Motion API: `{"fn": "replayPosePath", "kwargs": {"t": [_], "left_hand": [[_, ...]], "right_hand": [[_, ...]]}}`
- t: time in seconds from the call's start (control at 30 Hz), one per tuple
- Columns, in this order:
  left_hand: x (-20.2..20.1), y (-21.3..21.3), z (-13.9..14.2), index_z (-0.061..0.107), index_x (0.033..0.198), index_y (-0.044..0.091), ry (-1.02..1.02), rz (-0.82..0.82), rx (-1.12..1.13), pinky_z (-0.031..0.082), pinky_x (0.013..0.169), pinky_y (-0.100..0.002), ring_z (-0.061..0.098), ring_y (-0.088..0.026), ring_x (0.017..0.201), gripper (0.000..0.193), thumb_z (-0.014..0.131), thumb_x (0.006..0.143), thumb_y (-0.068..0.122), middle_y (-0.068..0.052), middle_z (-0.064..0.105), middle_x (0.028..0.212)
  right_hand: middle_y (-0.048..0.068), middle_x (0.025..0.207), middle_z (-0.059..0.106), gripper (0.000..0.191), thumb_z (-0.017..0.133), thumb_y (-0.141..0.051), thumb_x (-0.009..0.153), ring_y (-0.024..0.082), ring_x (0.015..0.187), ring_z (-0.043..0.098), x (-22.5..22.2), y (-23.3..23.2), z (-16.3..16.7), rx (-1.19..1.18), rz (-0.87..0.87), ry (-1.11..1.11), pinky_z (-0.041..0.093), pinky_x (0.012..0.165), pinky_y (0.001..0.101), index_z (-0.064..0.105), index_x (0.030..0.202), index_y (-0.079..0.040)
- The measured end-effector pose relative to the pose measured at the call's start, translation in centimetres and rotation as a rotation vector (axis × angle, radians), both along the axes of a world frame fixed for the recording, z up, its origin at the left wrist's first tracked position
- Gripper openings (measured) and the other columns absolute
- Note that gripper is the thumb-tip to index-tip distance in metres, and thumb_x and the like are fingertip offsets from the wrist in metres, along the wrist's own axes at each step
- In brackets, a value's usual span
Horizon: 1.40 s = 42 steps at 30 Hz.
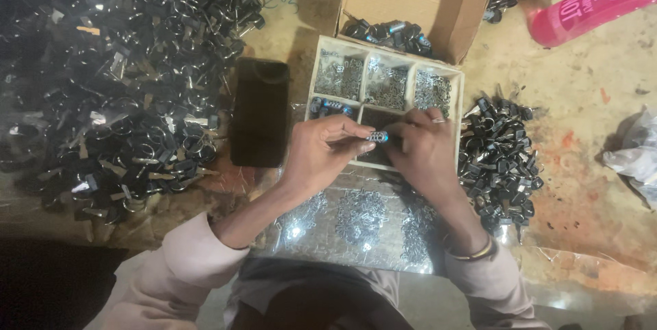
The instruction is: The person sits at a workbench assembling small components. They pick black housings from a pile, insert a small blue-and-white part into each one by hand, and place the finished assemblies into a compartmentalized box, repeating the cycle one piece at a time.
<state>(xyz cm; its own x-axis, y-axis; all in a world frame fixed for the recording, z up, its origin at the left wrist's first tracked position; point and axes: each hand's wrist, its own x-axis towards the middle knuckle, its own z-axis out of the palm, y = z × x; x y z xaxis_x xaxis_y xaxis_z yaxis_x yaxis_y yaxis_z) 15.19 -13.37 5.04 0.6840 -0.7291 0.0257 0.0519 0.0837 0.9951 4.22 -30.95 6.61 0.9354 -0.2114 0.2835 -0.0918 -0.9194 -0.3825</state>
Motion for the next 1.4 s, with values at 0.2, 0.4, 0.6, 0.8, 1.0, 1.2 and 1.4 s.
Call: {"fn": "replayPosePath", "kwargs": {"t": [0.2, 0.4, 0.6, 0.8, 1.0, 1.2, 1.4], "left_hand": [[-0.1, 0.0, 0.0, 0.072, 0.098, -0.002, 0.022, -0.003, -0.014, 0.065, 0.086, -0.026, 0.077, -0.013, 0.098, 0.012, 0.078, 0.087, -0.004, -0.01, 0.08, 0.104], [-0.1, 0.1, 0.0, 0.073, 0.098, -0.003, 0.022, 0.009, 0.01, 0.065, 0.086, -0.026, 0.077, -0.013, 0.098, 0.013, 0.079, 0.086, -0.004, -0.01, 0.08, 0.103], [-0.1, 0.3, 0.0, 0.074, 0.1, -0.002, -0.02, 0.013, 0.013, 0.066, 0.086, -0.026, 0.078, -0.014, 0.098, 0.015, 0.079, 0.086, -0.004, -0.01, 0.08, 0.102], [-0.2, 0.2, -0.1, 0.075, 0.098, -0.002, -0.034, 0.026, 0.012, 0.066, 0.087, -0.027, 0.078, -0.014, 0.098, 0.014, 0.08, 0.086, -0.003, -0.01, 0.081, 0.101], [-0.1, 0.0, -0.3, 0.075, 0.098, -0.001, -0.046, 0.033, 0.014, 0.066, 0.089, -0.026, 0.078, -0.014, 0.1, 0.014, 0.08, 0.086, -0.002, -0.01, 0.08, 0.105], [-0.2, 0.0, -0.4, 0.074, 0.097, -0.002, 0.019, 0.026, 0.002, 0.065, 0.087, -0.026, 0.077, -0.014, 0.1, 0.012, 0.079, 0.086, -0.003, -0.011, 0.08, 0.106], [-0.2, 0.0, -0.3, 0.073, 0.097, -0.003, 0.014, 0.03, -0.007, 0.065, 0.087, -0.026, 0.077, -0.014, 0.1, 0.012, 0.079, 0.087, -0.004, -0.012, 0.08, 0.105]], "right_hand": [[0.007, 0.096, 0.069, 0.014, 0.085, -0.013, 0.084, 0.028, 0.095, 0.06, -0.6, -1.2, 0.3, 0.041, -0.07, -0.081, 0.046, 0.084, 0.0407, 0.077, 0.094, -0.007], [0.002, 0.103, 0.066, 0.01, 0.074, -0.004, 0.093, 0.012, 0.088, 0.054, -0.6, -0.1, -0.7, 0.884, -0.092, -0.059, 0.043, 0.077, 0.0273, 0.076, 0.102, -0.004], [0.004, 0.112, 0.067, 0.013, 0.063, 0.002, 0.101, 0.012, 0.105, 0.063, -0.7, 0.6, -1.0, 1.015, 0.029, -0.011, 0.051, 0.093, 0.0263, 0.072, 0.108, -0.001], [0.004, 0.115, 0.066, 0.014, 0.063, 0.002, 0.1, 0.013, 0.11, 0.063, -0.7, 1.1, -0.6, 1.063, 0.0, -0.021, 0.051, 0.097, 0.0278, 0.072, 0.111, -0.001], [0.004, 0.112, 0.069, 0.02, 0.069, 0.0, 0.091, 0.019, 0.105, 0.064, -0.5, 0.2, 0.4, 0.744, -0.037, -0.044, 0.052, 0.089, 0.0323, 0.077, 0.109, -0.005], [0.008, 0.094, 0.069, 0.02, 0.082, -0.005, 0.074, 0.03, 0.092, 0.06, 0.0, 0.2, 0.2, -0.044, -0.009, -0.013, 0.05, 0.083, 0.0417, 0.079, 0.094, -0.007], [0.007, 0.092, 0.069, 0.012, 0.084, -0.011, 0.086, 0.026, 0.091, 0.064, -0.3, -0.3, 0.7, 0.187, -0.145, -0.091, 0.051, 0.078, 0.0383, 0.077, 0.095, -0.007]]}}
